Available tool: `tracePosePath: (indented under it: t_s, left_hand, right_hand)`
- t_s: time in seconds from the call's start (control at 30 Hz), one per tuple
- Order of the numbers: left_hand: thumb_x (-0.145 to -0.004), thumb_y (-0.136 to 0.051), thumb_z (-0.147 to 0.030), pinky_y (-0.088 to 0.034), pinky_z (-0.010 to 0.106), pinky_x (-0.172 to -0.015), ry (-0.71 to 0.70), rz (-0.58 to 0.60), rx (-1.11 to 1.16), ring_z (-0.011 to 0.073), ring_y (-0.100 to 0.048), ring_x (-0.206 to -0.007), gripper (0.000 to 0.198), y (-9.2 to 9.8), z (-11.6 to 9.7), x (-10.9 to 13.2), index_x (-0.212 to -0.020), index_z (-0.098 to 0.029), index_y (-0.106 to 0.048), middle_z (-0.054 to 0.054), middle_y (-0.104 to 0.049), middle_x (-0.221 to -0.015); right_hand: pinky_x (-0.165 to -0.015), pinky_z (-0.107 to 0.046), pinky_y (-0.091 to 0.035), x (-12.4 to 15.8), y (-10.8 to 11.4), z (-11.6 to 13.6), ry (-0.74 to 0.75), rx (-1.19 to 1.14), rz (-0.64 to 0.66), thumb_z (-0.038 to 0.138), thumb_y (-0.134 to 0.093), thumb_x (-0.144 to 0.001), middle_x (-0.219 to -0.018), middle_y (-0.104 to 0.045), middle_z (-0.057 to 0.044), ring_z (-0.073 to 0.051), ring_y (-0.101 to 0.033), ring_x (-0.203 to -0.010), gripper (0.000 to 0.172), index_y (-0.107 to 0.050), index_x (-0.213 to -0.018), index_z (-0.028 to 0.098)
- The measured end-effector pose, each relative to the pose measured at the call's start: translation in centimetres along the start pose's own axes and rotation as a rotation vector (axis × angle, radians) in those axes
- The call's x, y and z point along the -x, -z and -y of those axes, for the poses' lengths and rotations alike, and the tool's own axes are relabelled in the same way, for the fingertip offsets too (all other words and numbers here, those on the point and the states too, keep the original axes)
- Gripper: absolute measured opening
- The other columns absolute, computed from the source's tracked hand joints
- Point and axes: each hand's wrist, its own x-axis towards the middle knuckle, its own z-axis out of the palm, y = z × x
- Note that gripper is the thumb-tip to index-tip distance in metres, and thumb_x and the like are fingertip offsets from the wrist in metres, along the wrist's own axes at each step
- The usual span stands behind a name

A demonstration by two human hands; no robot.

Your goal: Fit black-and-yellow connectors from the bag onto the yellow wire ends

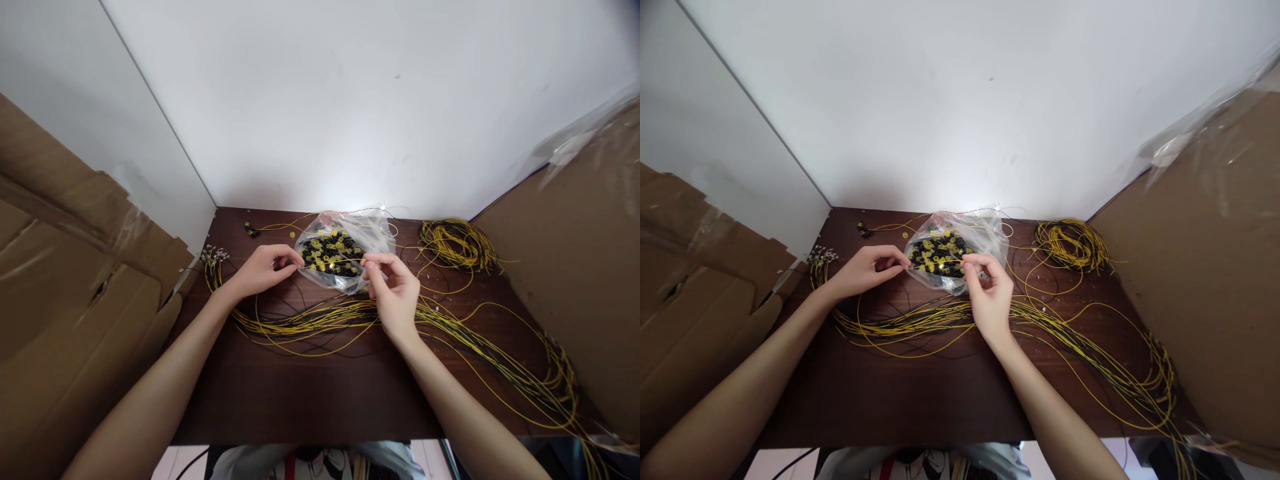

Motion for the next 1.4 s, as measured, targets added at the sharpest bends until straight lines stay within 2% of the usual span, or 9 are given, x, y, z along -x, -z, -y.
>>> tracePosePath:
  t_s: [0.2,0.3,0.43,0.67,0.9,1.03,1.2,1.3,1.4]
  left_hand:
    - [-0.077,-0.059,-0.026,-0.032,0.020,-0.052,0.010,0.027,0.090,0.0093,-0.042,-0.056,0.016,0.40,-0.35,-0.01,-0.081,-0.014,-0.070,0.003,-0.064,-0.070]
    - [-0.078,-0.060,-0.029,-0.034,0.022,-0.053,0.019,0.028,0.161,0.0106,-0.049,-0.058,0.018,0.48,-0.62,0.06,-0.081,-0.014,-0.069,0.005,-0.068,-0.074]
    - [-0.078,-0.061,-0.031,-0.040,0.025,-0.062,0.036,0.039,0.287,0.0148,-0.059,-0.068,0.021,0.30,-0.60,0.09,-0.088,-0.013,-0.066,0.006,-0.070,-0.074]
    - [-0.076,-0.064,-0.031,-0.034,0.024,-0.057,-0.038,0.022,0.058,0.0116,-0.045,-0.060,0.017,0.30,-0.25,-0.07,-0.083,-0.017,-0.071,0.002,-0.063,-0.068]
    - [-0.079,-0.060,-0.027,-0.037,0.027,-0.065,-0.132,0.053,0.044,0.0150,-0.050,-0.074,0.015,0.34,-0.01,-0.07,-0.086,-0.019,-0.071,0.004,-0.066,-0.081]
    - [-0.079,-0.060,-0.027,-0.037,0.027,-0.065,-0.122,0.051,0.033,0.0153,-0.051,-0.076,0.015,0.19,0.22,-0.09,-0.086,-0.020,-0.071,0.004,-0.066,-0.081]
    - [-0.078,-0.061,-0.031,-0.037,0.025,-0.061,-0.058,0.019,0.033,0.0133,-0.050,-0.066,0.018,-0.01,0.16,-0.07,-0.087,-0.019,-0.070,0.003,-0.067,-0.077]
    - [-0.084,-0.054,-0.032,-0.042,0.027,-0.070,-0.029,0.014,0.135,0.0151,-0.056,-0.072,0.023,-0.02,-0.18,-0.06,-0.096,-0.018,-0.067,0.004,-0.069,-0.078]
    - [-0.090,-0.044,-0.035,-0.043,0.030,-0.085,-0.032,-0.037,0.240,0.0176,-0.060,-0.090,0.031,-0.01,-0.37,-0.14,-0.099,-0.016,-0.066,0.007,-0.070,-0.092]
  right_hand:
    - [-0.042,-0.018,-0.039,0.01,0.01,-0.04,-0.020,-0.017,-0.002,0.028,-0.056,-0.084,-0.080,-0.063,-0.003,-0.010,-0.053,-0.061,0.016,-0.066,-0.092,0.018]
    - [-0.038,-0.017,-0.038,-0.04,-0.08,-0.06,-0.044,-0.045,-0.010,0.028,-0.056,-0.084,-0.077,-0.062,-0.003,-0.009,-0.052,-0.057,0.016,-0.065,-0.092,0.018]
    - [-0.034,-0.016,-0.041,-0.09,-0.25,-0.02,-0.072,-0.132,0.005,0.029,-0.058,-0.083,-0.081,-0.062,-0.003,-0.009,-0.055,-0.056,0.016,-0.061,-0.094,0.018]
    - [-0.034,-0.019,-0.049,-0.17,-0.36,-0.16,-0.126,-0.215,0.042,0.028,-0.060,-0.081,-0.082,-0.062,-0.003,-0.012,-0.061,-0.061,0.018,-0.057,-0.095,0.017]
    - [-0.035,-0.018,-0.050,-0.41,-0.19,-0.43,-0.156,-0.257,0.021,0.027,-0.061,-0.080,-0.082,-0.062,-0.003,-0.012,-0.062,-0.062,0.017,-0.058,-0.093,0.017]
    - [-0.036,-0.018,-0.050,-0.34,-0.22,-0.40,-0.154,-0.262,0.020,0.027,-0.061,-0.080,-0.082,-0.062,-0.003,-0.012,-0.062,-0.062,0.017,-0.058,-0.093,0.017]
    - [-0.036,-0.019,-0.051,-0.33,-0.22,-0.38,-0.143,-0.257,0.022,0.027,-0.061,-0.080,-0.082,-0.062,-0.002,-0.012,-0.063,-0.061,0.016,-0.058,-0.091,0.017]
    - [-0.037,-0.019,-0.051,-0.33,-0.19,-0.37,-0.135,-0.253,0.021,0.027,-0.061,-0.080,-0.082,-0.063,-0.003,-0.012,-0.063,-0.061,0.015,-0.059,-0.090,0.017]
    - [-0.038,-0.019,-0.049,-0.28,-0.13,-0.36,-0.111,-0.283,0.010,0.027,-0.061,-0.081,-0.083,-0.064,-0.003,-0.012,-0.063,-0.062,0.012,-0.060,-0.089,0.017]
